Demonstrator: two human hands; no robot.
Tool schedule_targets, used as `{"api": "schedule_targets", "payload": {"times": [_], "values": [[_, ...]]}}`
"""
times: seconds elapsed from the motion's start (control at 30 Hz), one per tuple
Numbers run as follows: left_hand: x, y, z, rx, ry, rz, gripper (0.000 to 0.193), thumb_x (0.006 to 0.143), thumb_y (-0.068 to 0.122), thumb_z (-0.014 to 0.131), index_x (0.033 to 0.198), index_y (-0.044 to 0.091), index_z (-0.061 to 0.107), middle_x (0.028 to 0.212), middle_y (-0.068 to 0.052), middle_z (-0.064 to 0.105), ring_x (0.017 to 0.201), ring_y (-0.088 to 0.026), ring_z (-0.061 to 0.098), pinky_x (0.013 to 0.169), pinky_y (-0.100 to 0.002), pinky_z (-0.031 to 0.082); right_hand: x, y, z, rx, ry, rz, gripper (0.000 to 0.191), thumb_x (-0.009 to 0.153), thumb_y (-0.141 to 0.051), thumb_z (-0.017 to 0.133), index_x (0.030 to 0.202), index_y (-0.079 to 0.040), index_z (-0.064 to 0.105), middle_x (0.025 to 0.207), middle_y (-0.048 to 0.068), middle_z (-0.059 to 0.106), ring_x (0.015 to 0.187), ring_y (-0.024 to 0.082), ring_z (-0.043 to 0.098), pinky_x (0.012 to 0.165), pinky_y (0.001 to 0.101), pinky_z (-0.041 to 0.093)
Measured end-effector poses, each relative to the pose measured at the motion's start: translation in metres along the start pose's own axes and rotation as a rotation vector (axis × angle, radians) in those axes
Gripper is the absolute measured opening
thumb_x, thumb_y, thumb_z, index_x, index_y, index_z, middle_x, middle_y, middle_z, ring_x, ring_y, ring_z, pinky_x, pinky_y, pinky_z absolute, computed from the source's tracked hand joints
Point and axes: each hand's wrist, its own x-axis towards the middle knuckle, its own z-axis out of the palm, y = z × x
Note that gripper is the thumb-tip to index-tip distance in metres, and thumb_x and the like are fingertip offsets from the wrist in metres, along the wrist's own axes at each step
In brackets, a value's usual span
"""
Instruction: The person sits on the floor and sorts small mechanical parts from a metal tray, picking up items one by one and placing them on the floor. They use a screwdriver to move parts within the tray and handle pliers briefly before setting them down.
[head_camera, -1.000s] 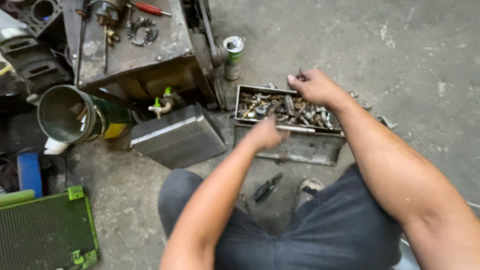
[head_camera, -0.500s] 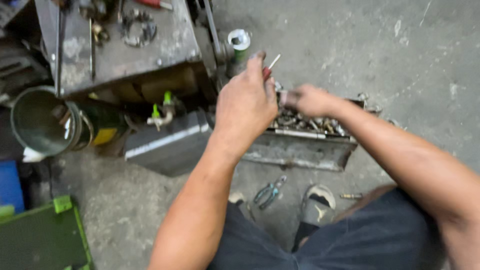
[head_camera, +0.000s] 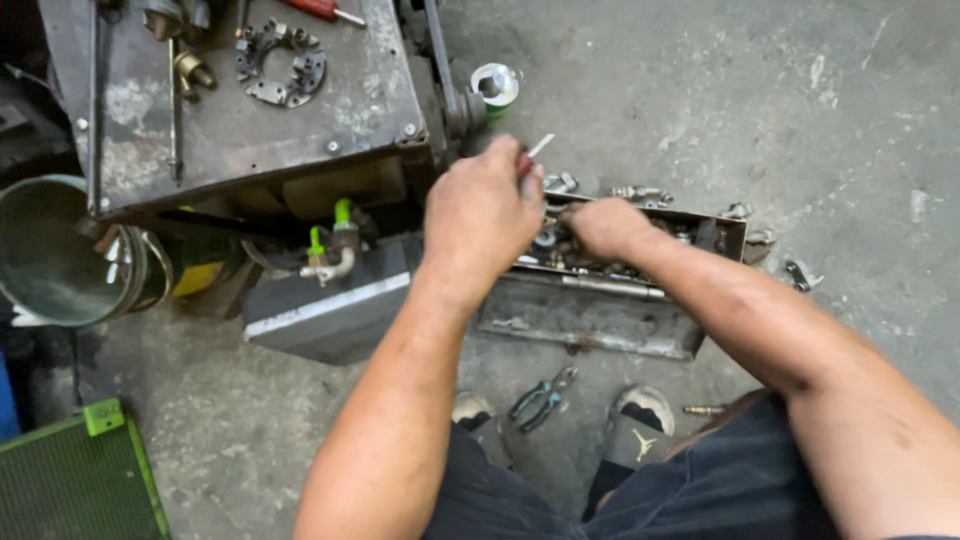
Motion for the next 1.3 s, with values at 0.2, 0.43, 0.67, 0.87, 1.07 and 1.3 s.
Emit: {"api": "schedule_targets", "payload": {"times": [0.2,0.43,0.67,0.87,1.07,1.3], "values": [[-0.011,0.004,0.010,0.016,-0.106,0.038,0.023,0.089,0.031,0.071,0.093,0.008,0.068,0.079,-0.021,0.072,0.077,-0.045,0.070,0.070,-0.057,0.054,0.016,-0.029,0.035,-0.054,0.096,-0.276,0.021,0.094,-0.016,0.056,0.104,-0.010,0.073,0.100,0.018,0.076,0.083,0.034,0.076,0.071,0.0493,0.059],[-0.015,-0.008,0.003,0.047,-0.114,0.048,0.024,0.093,0.031,0.070,0.092,0.007,0.067,0.079,-0.021,0.072,0.077,-0.044,0.070,0.069,-0.056,0.054,0.019,-0.019,0.026,-0.150,0.021,-0.107,0.020,0.089,-0.018,0.058,0.096,-0.009,0.075,0.094,0.016,0.077,0.083,0.034,0.075,0.070,0.0505,0.059],[-0.007,0.001,0.036,0.053,-0.157,0.059,0.025,0.090,0.032,0.070,0.093,0.008,0.067,0.079,-0.020,0.072,0.077,-0.044,0.070,0.070,-0.057,0.054,0.047,-0.020,0.055,0.409,0.467,-0.451,0.028,0.095,-0.022,0.059,0.107,-0.001,0.073,0.109,0.028,0.072,0.102,0.045,0.069,0.087,0.0523,0.053],[0.005,0.001,0.054,0.121,-0.259,0.028,0.024,0.090,0.031,0.069,0.096,0.007,0.068,0.081,-0.021,0.073,0.079,-0.043,0.071,0.072,-0.057,0.054,0.054,-0.008,0.054,0.507,0.225,-0.258,0.030,0.086,-0.028,0.065,0.102,-0.004,0.075,0.106,0.024,0.073,0.105,0.042,0.069,0.090,0.0518,0.054],[0.012,-0.001,0.064,0.112,-0.211,0.008,0.026,0.090,0.032,0.070,0.094,0.006,0.068,0.081,-0.021,0.073,0.079,-0.044,0.070,0.072,-0.056,0.054,0.057,0.004,0.076,0.020,0.312,-0.316,0.030,0.097,-0.021,0.059,0.115,0.001,0.067,0.104,0.021,0.073,0.091,0.037,0.073,0.074,0.0496,0.059],[0.016,-0.003,0.064,0.082,-0.192,-0.019,0.025,0.089,0.031,0.070,0.092,0.006,0.069,0.081,-0.022,0.072,0.079,-0.044,0.070,0.073,-0.056,0.054,0.039,0.017,0.057,0.383,0.473,-0.522,0.034,0.082,-0.030,0.074,0.112,-0.014,0.074,0.117,0.020,0.069,0.106,0.041,0.066,0.090,0.0473,0.054]]}}
